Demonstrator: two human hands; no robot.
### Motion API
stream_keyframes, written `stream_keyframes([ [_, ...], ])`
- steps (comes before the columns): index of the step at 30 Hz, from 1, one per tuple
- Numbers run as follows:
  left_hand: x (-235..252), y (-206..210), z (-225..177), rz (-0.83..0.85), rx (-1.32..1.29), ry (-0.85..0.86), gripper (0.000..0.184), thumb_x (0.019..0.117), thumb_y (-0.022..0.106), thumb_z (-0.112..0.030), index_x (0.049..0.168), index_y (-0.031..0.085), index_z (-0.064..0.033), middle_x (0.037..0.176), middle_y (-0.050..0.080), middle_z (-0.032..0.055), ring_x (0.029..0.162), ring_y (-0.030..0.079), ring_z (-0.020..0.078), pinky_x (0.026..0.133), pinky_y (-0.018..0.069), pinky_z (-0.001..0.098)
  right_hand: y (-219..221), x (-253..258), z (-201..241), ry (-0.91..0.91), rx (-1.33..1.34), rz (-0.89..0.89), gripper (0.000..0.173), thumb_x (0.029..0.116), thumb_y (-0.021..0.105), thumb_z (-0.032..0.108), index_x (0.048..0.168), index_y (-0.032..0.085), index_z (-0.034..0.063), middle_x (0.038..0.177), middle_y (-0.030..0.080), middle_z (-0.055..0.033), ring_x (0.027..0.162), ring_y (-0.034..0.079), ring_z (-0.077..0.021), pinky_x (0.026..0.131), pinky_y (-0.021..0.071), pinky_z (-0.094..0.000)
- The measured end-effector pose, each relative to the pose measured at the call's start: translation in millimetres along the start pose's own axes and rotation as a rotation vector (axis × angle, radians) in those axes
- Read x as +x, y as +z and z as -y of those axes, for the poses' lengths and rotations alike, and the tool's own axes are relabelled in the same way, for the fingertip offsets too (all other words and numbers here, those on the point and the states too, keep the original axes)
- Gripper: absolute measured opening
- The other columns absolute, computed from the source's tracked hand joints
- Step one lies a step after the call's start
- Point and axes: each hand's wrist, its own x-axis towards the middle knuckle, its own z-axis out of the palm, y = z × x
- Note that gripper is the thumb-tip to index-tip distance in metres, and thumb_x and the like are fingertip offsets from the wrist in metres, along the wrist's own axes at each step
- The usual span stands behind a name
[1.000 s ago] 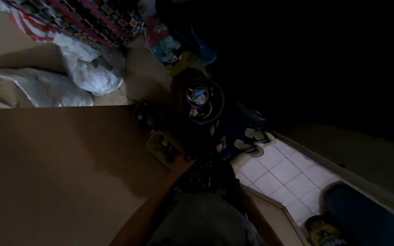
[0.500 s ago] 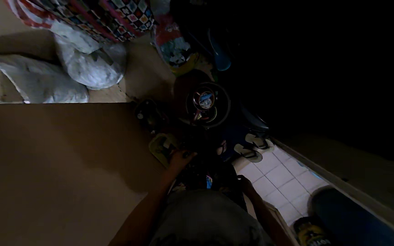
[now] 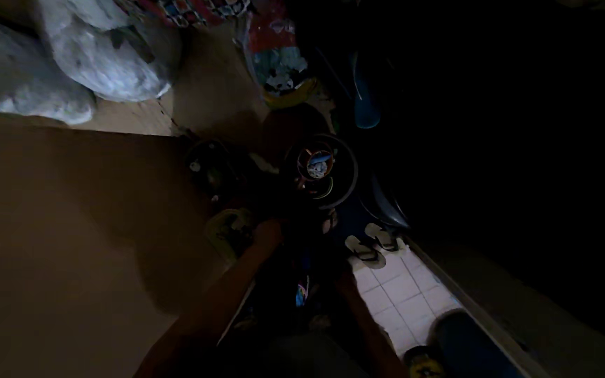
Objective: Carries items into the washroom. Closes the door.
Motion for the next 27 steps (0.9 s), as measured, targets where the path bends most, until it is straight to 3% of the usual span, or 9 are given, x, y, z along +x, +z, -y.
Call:
stream_keyframes([
  [3,56,-10,-22,-0.018,0.033,-0.050,0.052,0.1044,0.055,-0.022,0.153,0.045,-0.0072,0.152,0.047,0.0239,0.130,0.054,0.0441,0.104,0.0456,0.0604,27,18,3,0.163,-0.302,0.023,0.069,0.1019,0.055,0.048,0.161,0.035,0.0193,0.168,0.011,-0.0275,0.149,0.020,-0.0556,0.111,0.0286,-0.0725],
  [5,99,-12,-34,-0.028,0.022,-0.094,0.054,0.1042,0.056,-0.022,0.151,0.043,0.0011,0.147,0.050,0.0270,0.126,0.057,0.0450,0.101,0.0475,0.0598,33,28,-10,0.232,-0.356,0.002,0.067,0.1015,0.053,0.051,0.162,0.033,0.0282,0.171,0.005,-0.0234,0.152,0.015,-0.0540,0.114,0.0248,-0.0711],
  [8,157,-14,-46,-0.086,-0.091,-0.102,0.046,0.1037,0.058,-0.028,0.141,0.055,-0.0020,0.133,0.060,0.0278,0.120,0.061,0.0468,0.095,0.0493,0.0649,23,35,-21,0.264,-0.270,-0.038,0.069,0.0993,0.056,0.055,0.161,0.036,0.0304,0.172,0.010,-0.0168,0.154,0.018,-0.0465,0.118,0.0236,-0.0649],
  [11,191,-16,-56,-0.070,-0.266,-0.105,0.048,0.1036,0.059,-0.036,0.139,0.057,-0.0033,0.131,0.061,0.0279,0.122,0.060,0.0455,0.099,0.0467,0.0637,25,41,-28,0.314,-0.266,-0.079,0.074,0.0968,0.058,0.058,0.159,0.039,0.0225,0.172,0.011,-0.0151,0.155,0.018,-0.0428,0.121,0.0218,-0.0609],
  [16,219,-9,-62,-0.019,-0.340,-0.184,0.057,0.1004,0.063,-0.045,0.140,0.057,-0.0049,0.136,0.060,0.0246,0.126,0.058,0.0423,0.102,0.0465,0.0607,37,40,-37,0.289,-0.201,-0.161,0.070,0.0944,0.065,0.051,0.155,0.047,0.0212,0.171,0.011,-0.0188,0.154,0.017,-0.0488,0.119,0.0176,-0.0669],
  [19,228,-9,-55,-0.099,-0.362,-0.155,0.057,0.0974,0.068,-0.043,0.138,0.058,-0.0040,0.132,0.061,0.0256,0.123,0.059,0.0444,0.098,0.0477,0.0632,44,38,-39,0.238,-0.234,-0.195,0.065,0.0950,0.064,0.048,0.151,0.052,0.0188,0.170,0.015,-0.0214,0.153,0.018,-0.0508,0.118,0.0191,-0.0683],
  [23,226,-4,-48,-0.112,-0.326,-0.113,0.046,0.1050,0.056,-0.039,0.130,0.062,-0.0005,0.125,0.065,0.0270,0.118,0.061,0.0448,0.097,0.0475,0.0628,50,36,-43,0.204,-0.296,-0.219,0.066,0.0938,0.065,0.051,0.147,0.056,0.0125,0.166,0.022,-0.0258,0.150,0.024,-0.0521,0.117,0.0233,-0.0672],
  [27,213,-3,-35,-0.082,-0.380,-0.031,0.044,0.1051,0.057,-0.038,0.131,0.063,-0.0030,0.124,0.065,0.0264,0.118,0.062,0.0439,0.098,0.0466,0.0633,52,37,-39,0.216,-0.329,-0.211,0.062,0.0939,0.065,0.050,0.144,0.059,0.0139,0.166,0.025,-0.0243,0.149,0.028,-0.0496,0.116,0.0273,-0.0649],
])
